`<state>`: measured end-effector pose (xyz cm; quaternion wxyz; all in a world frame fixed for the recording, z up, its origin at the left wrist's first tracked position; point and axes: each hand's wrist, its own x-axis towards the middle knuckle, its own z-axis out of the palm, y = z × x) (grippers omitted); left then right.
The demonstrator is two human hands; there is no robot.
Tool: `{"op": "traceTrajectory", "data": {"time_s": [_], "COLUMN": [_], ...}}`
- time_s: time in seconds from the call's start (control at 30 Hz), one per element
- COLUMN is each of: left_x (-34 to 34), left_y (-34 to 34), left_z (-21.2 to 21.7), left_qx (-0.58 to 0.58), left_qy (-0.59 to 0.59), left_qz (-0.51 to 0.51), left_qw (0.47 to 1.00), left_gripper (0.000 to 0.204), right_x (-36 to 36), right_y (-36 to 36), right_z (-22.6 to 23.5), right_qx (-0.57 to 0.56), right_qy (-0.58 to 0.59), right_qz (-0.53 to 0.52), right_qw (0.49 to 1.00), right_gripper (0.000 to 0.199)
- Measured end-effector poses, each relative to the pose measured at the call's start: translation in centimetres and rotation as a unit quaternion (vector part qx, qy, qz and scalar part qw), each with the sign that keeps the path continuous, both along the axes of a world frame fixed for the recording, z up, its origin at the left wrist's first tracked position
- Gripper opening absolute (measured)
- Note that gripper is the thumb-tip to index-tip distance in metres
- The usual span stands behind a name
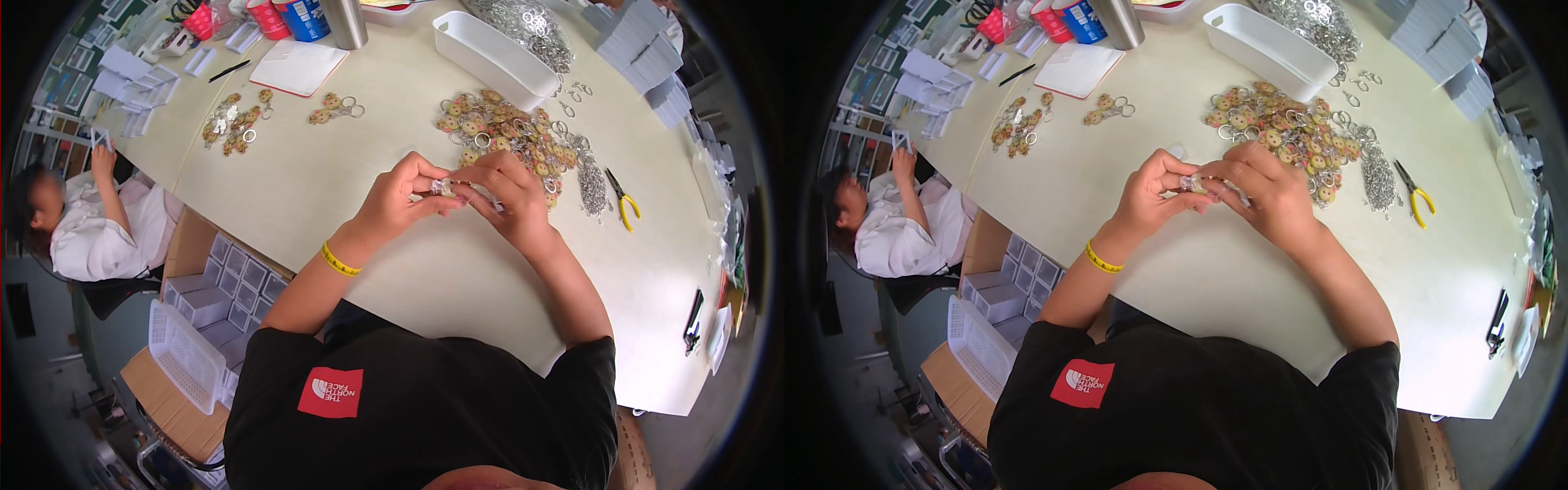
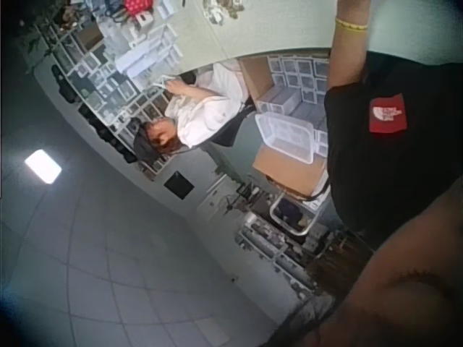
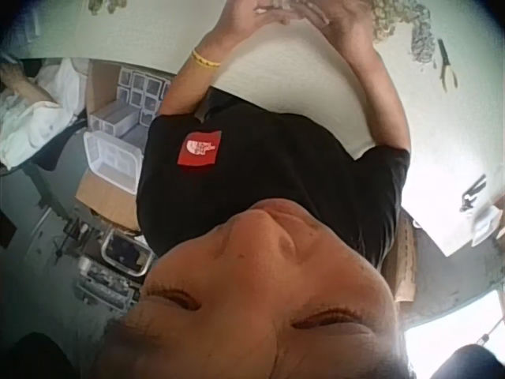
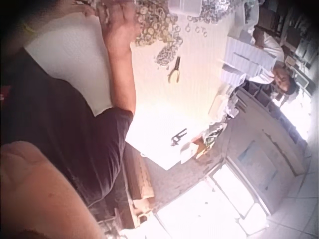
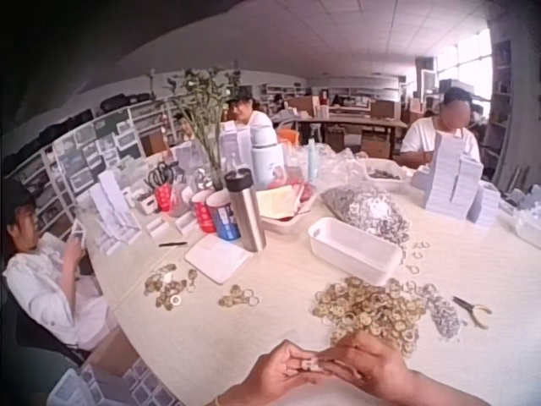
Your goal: The person assembles keychains by attaching acrylic charms to key rings with pliers, then places the completed keychains into plastic packaging bags.
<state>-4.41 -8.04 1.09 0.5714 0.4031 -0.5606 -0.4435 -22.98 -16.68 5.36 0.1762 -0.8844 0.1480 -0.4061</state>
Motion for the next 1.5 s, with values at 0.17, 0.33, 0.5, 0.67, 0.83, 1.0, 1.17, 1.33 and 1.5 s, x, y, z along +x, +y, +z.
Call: {"op": "traceTrajectory", "data": {"time_s": [0.17,0.33,0.5,0.67,0.83,1.0,1.17,1.33,1.5], "left_x": [0.1,1.1,0.8,0.9,0.5,2.5,11.5,22.8,23.6], "left_y": [-0.2,-0.2,-0.2,-0.2,-0.2,0.0,0.2,1.4,1.0], "left_z": [-0.3,-0.7,-0.1,-0.6,1.2,1.1,1.5,0.3,0.2], "left_qx": [0.004,-0.01,-0.075,-0.132,-0.09,-0.048,-0.074,0.046,0.013], "left_qy": [-0.047,-0.124,-0.232,-0.278,-0.123,-0.009,-0.161,-0.407,-0.583], "left_qz": [-0.011,0.008,0.05,0.074,0.02,0.054,0.288,0.415,0.406], "left_qw": [0.999,0.992,0.969,0.949,0.988,0.997,0.941,0.812,0.703], "left_gripper": [0.027,0.026,0.03,0.03,0.02,0.011,0.021,0.033,0.047], "right_x": [-0.1,-0.1,-0.1,0.0,0.1,-0.8,-3.6,-7.0,-7.1], "right_y": [0.3,1.0,1.0,1.4,1.6,1.1,1.6,3.7,4.5], "right_z": [-0.5,0.1,-0.1,-0.2,-0.8,0.4,1.6,0.5,-0.4], "right_qx": [-0.024,0.077,0.177,0.446,0.717,0.772,0.703,0.672,0.67], "right_qy": [0.011,0.028,0.06,0.098,-0.106,-0.269,-0.285,-0.179,-0.212], "right_qz": [-0.028,0.017,0.025,0.04,0.231,0.278,0.294,0.138,0.05], "right_qw": [0.999,0.996,0.982,0.889,0.649,0.503,0.582,0.705,0.71], "right_gripper": [0.021,0.021,0.015,0.008,0.018,0.017,0.029,0.024,0.011]}}
